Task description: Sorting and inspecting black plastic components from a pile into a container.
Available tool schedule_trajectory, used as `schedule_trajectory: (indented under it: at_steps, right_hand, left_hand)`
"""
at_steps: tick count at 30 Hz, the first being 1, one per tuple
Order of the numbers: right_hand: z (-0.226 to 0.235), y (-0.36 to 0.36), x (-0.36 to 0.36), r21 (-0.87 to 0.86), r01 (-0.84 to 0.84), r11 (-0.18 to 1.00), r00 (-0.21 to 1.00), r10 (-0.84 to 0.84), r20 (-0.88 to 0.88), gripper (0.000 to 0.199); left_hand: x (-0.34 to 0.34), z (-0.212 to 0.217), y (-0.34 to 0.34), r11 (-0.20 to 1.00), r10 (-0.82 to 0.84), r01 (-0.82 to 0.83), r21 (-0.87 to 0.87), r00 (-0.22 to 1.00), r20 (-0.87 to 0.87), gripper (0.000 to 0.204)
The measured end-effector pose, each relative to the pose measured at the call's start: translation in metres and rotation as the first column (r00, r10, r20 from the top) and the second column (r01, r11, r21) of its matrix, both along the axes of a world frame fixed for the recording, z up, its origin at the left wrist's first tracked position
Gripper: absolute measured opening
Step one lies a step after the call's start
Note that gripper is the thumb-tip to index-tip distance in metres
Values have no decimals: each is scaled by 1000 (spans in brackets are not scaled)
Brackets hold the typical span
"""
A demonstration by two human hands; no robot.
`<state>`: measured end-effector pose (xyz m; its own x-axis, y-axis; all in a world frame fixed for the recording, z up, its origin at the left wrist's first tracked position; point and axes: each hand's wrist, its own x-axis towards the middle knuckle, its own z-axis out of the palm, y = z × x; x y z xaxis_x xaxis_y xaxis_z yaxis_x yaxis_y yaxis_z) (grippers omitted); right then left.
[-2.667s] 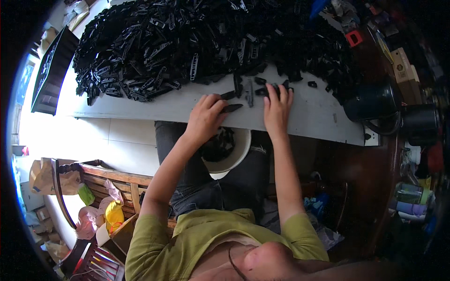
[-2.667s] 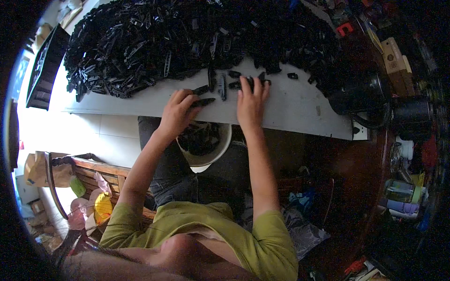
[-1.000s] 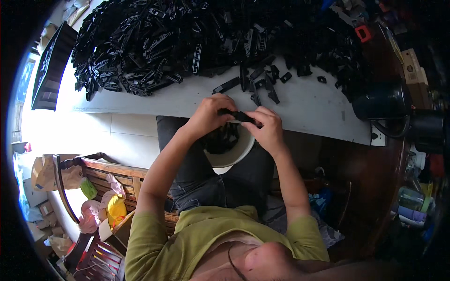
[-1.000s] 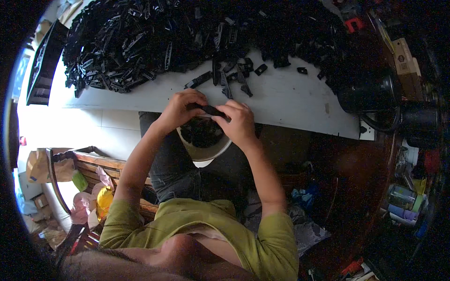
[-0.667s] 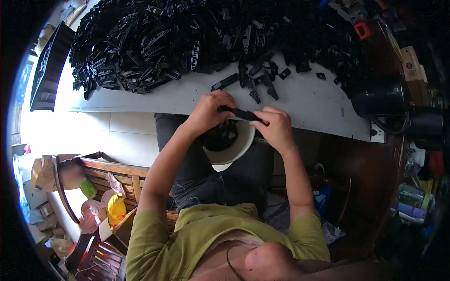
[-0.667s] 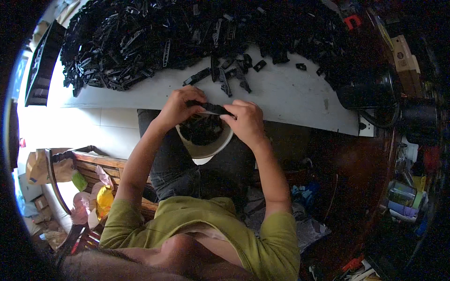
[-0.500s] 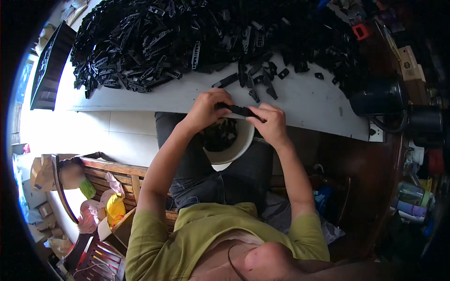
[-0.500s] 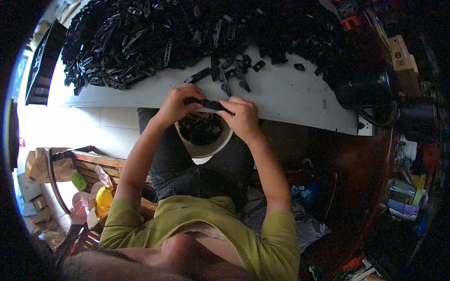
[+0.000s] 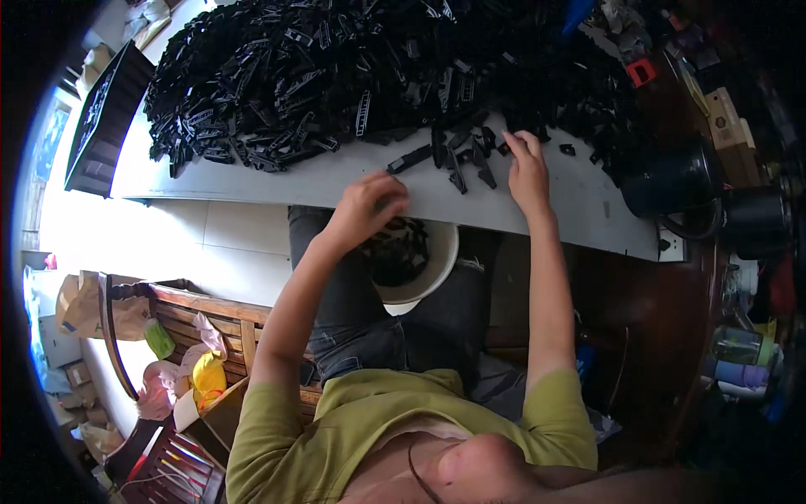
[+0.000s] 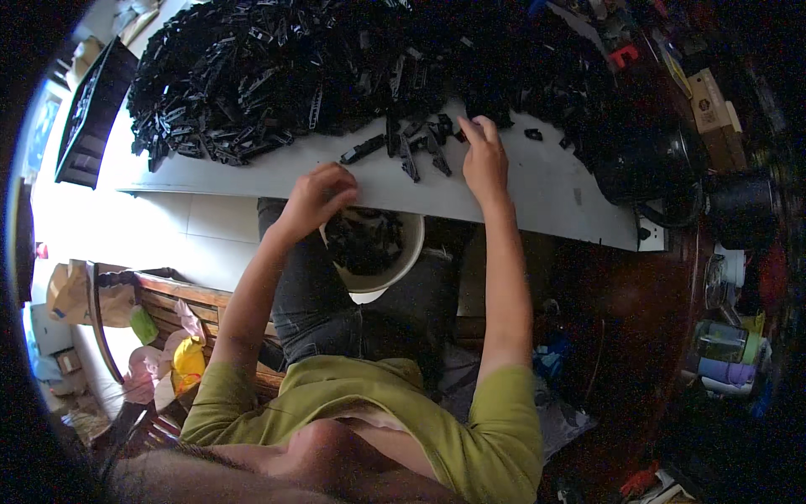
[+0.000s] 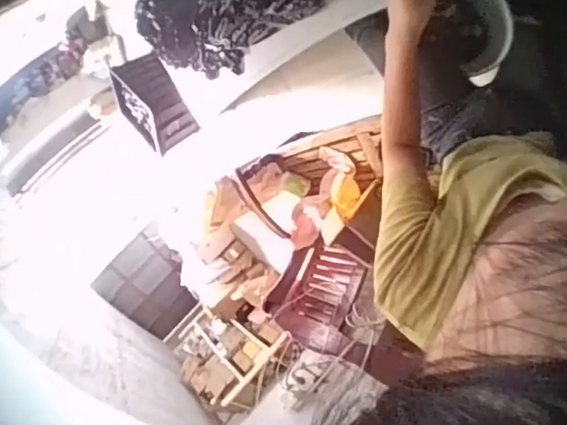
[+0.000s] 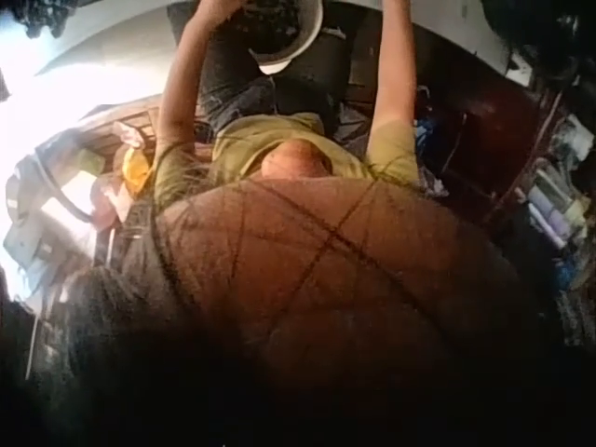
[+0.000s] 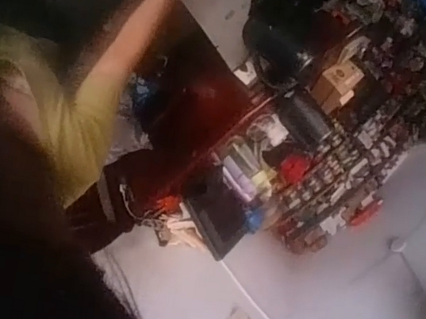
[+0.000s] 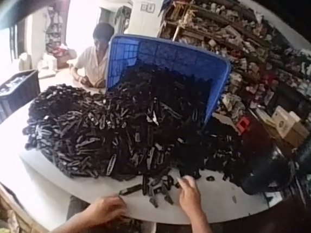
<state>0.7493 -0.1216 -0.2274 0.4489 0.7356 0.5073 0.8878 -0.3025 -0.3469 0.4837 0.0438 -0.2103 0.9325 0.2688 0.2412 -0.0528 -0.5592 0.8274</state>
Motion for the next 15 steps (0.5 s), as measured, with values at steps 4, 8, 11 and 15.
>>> schedule_trajectory:
  at_steps: [4, 8, 11, 15]
  right_hand:
    - [-3, 2, 2, -132, 47, 990, 995, -58, -78, 34]
    - [-10, -8, -10, 51, 144, 988, 960, -127, -248, 31]
    - [5, -25, -32, 415, 389, 822, 305, 310, -900, 33]
    - [13, -35, -74, 456, 368, 810, -124, 528, -840, 37]
  left_hand:
    - [23, 1, -5, 924, 361, -364, 118, 931, 53, 22]
    - [32, -8, 3, 852, 412, -417, 317, 907, 86, 24]
    - [22, -8, 7, 886, 349, -349, 306, 935, 58, 23]
    - [9, -12, 8, 912, 256, -266, 313, 964, 73, 22]
